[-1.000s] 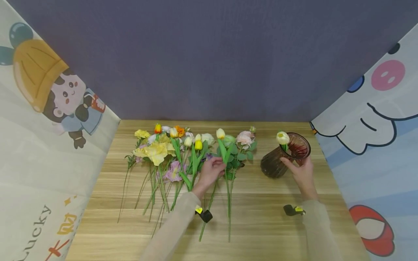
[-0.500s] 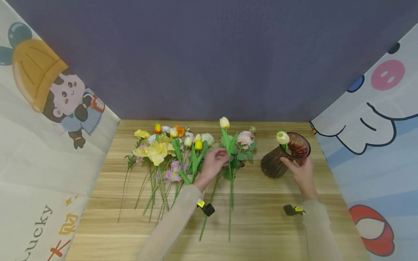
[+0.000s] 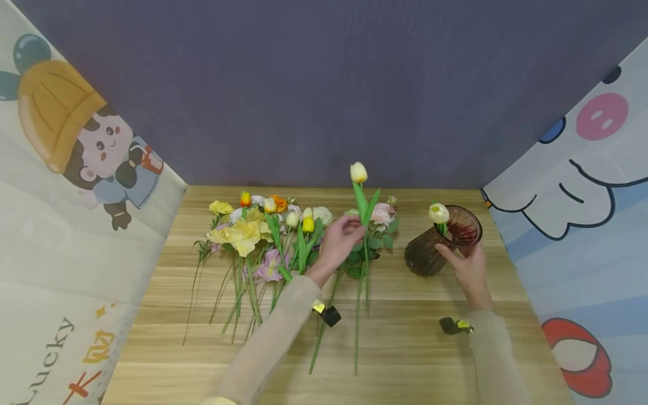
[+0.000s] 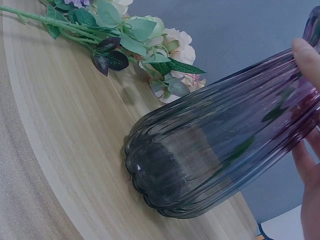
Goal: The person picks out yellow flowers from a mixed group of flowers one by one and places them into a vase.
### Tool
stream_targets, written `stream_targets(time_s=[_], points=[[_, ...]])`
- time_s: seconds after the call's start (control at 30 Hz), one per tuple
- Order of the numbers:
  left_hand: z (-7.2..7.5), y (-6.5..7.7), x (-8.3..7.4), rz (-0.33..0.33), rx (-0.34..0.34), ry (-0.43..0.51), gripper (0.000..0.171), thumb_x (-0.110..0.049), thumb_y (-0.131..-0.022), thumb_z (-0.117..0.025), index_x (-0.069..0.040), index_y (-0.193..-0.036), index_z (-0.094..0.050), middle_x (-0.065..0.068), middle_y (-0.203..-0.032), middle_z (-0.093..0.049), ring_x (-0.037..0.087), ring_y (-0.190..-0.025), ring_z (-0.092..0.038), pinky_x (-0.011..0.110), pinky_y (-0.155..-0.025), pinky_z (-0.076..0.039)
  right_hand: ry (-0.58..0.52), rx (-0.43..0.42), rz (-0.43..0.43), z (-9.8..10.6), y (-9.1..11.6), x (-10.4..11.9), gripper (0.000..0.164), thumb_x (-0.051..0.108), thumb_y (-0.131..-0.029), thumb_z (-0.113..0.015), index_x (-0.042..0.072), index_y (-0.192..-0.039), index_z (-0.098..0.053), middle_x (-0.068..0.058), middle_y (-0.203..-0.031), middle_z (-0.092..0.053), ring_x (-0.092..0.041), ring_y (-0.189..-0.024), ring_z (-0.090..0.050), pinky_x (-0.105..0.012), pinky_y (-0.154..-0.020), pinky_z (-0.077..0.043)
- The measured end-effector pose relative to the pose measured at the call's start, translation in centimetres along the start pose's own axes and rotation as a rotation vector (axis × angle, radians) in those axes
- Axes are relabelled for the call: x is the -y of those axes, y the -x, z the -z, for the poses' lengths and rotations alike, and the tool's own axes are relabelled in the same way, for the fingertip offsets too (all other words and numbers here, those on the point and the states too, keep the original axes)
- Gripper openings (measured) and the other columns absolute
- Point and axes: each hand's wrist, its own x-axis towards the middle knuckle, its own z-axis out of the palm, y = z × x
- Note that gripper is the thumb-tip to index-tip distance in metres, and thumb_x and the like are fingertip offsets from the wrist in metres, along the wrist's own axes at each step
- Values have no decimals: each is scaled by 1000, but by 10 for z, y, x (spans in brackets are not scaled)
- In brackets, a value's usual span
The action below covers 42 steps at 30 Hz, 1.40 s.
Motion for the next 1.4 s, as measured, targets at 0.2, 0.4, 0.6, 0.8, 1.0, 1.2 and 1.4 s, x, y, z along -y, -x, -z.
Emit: stream_targets(time_s=[0.2,0.4,0.6,0.8,1.0,1.2,1.4], points=[[-4,-3,-14,-67,-11,-12,31,-15,-101,-68,-2,-129,-64,13,-119,-68,36,-100,-71,29,-79,-63,-36,0,18,0,0,0,73,-2,-87,-80,13,-150,-46,3,-133,-58,-12,-123,-57,-9,-94,-47],[-8,-7,-29,-134,-34,11,28,-14,-101,-68,-2,-126,-64,12,-116,-69,25,-97,-70,28,-78,-63,-41,7,36,0,-1,-1,73,-2,-87,-80,12,-150,-46,2,-133,-58,-15,-124,-57,-9,-95,-47],[-12,-12,-43,-196,-60,10,27,-17,-101,-69,-4,-124,-65,9,-111,-72,26,-97,-70,26,-75,-61,-25,16,47,0,-1,0,73,0,-89,-80,13,-151,-45,1,-135,-57,-17,-125,-57,-9,-94,-47],[-15,-18,-54,-271,-83,-20,27,-18,-102,-67,-3,-124,-62,9,-115,-69,16,-99,-67,25,-80,-60,-18,18,35,0,-1,-2,74,1,-89,-80,13,-152,-44,1,-135,-56,-16,-126,-56,-9,-94,-47],[-18,-26,-61,-328,-93,-5,28,-13,-101,-66,1,-124,-59,15,-117,-67,20,-101,-67,24,-85,-60,-19,10,30,1,-2,-3,74,0,-88,-80,13,-151,-44,4,-134,-56,-17,-125,-56,-9,-94,-47],[-18,-31,-70,-368,-124,55,26,-10,-101,-65,4,-122,-56,18,-117,-64,25,-103,-66,27,-86,-61,-23,11,39,1,-1,-2,74,-1,-88,-80,13,-151,-44,4,-133,-57,-16,-124,-57,-9,-93,-47],[-21,-36,-82,-429,-178,97,23,-8,-101,-64,4,-119,-55,18,-113,-66,20,-97,-68,28,-85,-62,-42,8,57,0,0,0,73,-3,-87,-79,12,-150,-46,5,-131,-57,-17,-123,-57,-10,-93,-48]])
